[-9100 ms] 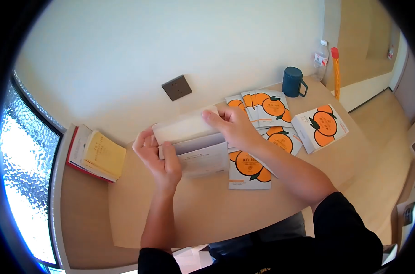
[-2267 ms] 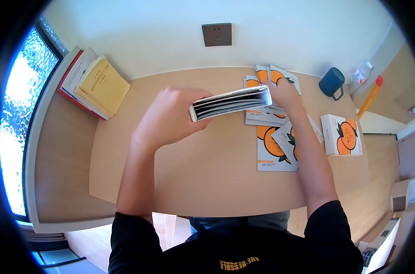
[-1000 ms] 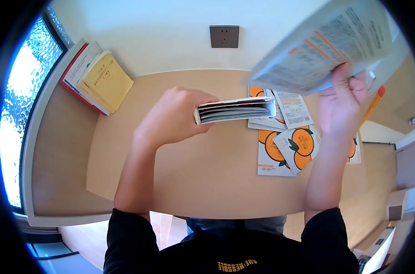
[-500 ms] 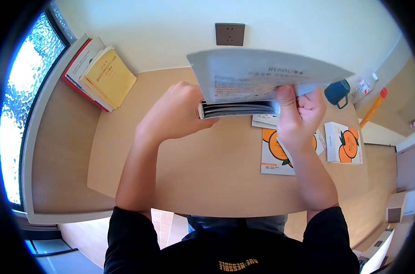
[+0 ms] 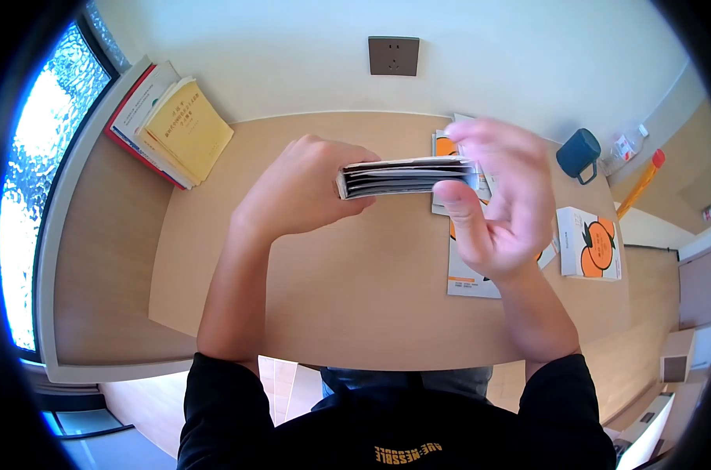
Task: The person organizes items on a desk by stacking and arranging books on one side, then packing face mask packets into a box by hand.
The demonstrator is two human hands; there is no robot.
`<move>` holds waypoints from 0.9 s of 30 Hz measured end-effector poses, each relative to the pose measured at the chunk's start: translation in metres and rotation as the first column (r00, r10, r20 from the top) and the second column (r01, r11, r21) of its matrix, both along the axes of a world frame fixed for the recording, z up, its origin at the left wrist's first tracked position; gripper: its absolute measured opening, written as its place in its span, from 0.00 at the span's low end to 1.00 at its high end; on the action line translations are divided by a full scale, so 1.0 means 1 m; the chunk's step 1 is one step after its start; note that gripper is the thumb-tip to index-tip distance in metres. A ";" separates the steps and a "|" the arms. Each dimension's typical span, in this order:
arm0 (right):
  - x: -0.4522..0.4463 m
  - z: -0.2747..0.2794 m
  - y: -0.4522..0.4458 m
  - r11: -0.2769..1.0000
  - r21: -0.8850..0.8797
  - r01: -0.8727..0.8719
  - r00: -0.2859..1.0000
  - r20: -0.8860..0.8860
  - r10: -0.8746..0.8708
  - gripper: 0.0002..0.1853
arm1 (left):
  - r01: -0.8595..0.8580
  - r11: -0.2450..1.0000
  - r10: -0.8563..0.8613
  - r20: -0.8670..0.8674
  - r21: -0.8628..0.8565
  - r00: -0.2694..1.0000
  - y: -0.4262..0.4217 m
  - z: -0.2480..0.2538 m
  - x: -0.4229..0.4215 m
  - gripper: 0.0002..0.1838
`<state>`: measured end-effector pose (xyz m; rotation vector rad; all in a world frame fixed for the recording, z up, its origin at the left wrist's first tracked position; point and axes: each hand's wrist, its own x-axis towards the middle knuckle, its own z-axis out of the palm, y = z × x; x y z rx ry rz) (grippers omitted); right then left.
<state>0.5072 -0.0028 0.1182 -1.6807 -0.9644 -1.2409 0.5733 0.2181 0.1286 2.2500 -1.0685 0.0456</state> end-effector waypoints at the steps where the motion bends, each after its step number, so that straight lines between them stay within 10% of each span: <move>1: 0.003 -0.003 -0.002 0.996 -0.068 0.055 0.998 -0.010 -0.055 0.14 | 0.002 1.000 -0.002 -0.008 0.004 1.000 0.000 0.000 0.000 0.17; 8: 0.030 -0.005 -0.029 0.985 -0.128 0.113 0.890 -0.427 -0.157 0.07 | 0.002 1.000 -0.002 0.019 0.021 1.000 -0.001 0.001 -0.002 0.18; 10: 0.040 -0.005 -0.049 0.934 0.012 0.358 0.639 -0.732 -0.235 0.15 | -0.007 0.999 0.007 0.021 0.042 1.000 -0.001 0.002 -0.002 0.18; 12: 0.062 -0.028 -0.084 0.738 -0.341 0.582 0.403 -0.668 -0.626 0.22 | -0.012 0.998 0.012 0.009 0.054 1.000 -0.002 0.004 -0.003 0.18; 15: 0.073 -0.044 -0.100 0.530 -0.778 0.337 -0.178 -0.606 -0.775 0.23 | -0.012 0.998 0.012 -0.001 0.060 1.000 -0.002 0.005 -0.003 0.18; 18: 0.085 -0.071 -0.109 0.576 -0.796 0.186 -0.282 -0.605 -0.745 0.18 | -0.019 0.997 0.019 -0.002 0.073 1.000 -0.002 0.006 -0.004 0.18; 24: 0.084 -0.102 -0.120 0.328 -0.879 0.346 0.018 -0.344 -0.939 0.10 | -0.013 0.995 0.013 -0.006 0.095 1.000 -0.003 0.007 -0.003 0.18; 27: 0.083 -0.076 -0.133 0.432 -0.810 0.398 0.025 -0.461 -0.887 0.09 | 0.008 0.998 -0.008 0.010 0.065 1.000 -0.002 0.004 -0.003 0.18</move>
